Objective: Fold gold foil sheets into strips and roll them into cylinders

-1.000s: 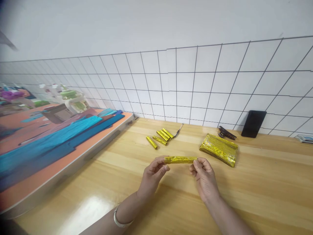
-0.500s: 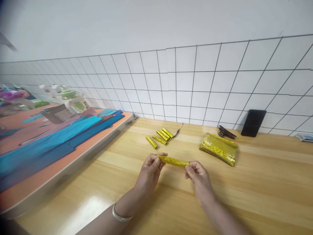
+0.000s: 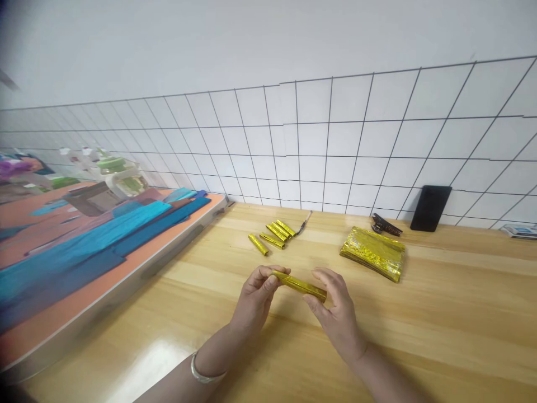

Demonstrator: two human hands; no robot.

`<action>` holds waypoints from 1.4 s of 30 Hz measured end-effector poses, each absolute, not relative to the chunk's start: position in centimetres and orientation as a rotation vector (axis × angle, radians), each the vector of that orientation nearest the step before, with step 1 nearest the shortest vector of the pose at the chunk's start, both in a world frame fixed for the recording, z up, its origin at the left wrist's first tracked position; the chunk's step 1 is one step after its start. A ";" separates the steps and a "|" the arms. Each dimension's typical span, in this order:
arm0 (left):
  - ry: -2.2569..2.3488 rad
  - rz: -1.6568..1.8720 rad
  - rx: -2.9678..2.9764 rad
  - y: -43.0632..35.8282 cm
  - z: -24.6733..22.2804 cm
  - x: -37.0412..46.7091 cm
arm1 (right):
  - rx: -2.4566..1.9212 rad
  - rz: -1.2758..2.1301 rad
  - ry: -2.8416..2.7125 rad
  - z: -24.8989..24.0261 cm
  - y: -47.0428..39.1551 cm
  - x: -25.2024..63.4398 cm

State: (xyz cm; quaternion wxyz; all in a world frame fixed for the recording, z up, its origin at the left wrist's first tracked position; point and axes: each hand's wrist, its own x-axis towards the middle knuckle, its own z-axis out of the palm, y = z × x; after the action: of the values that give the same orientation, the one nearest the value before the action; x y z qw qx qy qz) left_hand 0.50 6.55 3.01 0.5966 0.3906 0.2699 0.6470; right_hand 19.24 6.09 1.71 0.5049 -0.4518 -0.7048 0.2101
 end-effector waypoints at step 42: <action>0.557 1.379 0.858 5.3 2.2 2.3 | -1.081 -0.074 -2.123 3.2 5.2 19.2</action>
State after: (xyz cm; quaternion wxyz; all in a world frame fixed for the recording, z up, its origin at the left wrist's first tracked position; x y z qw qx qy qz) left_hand 2.29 5.33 2.19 0.6535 0.3783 0.2453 0.6079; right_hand 19.16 5.16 3.22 0.3701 -0.4214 -0.8274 -0.0288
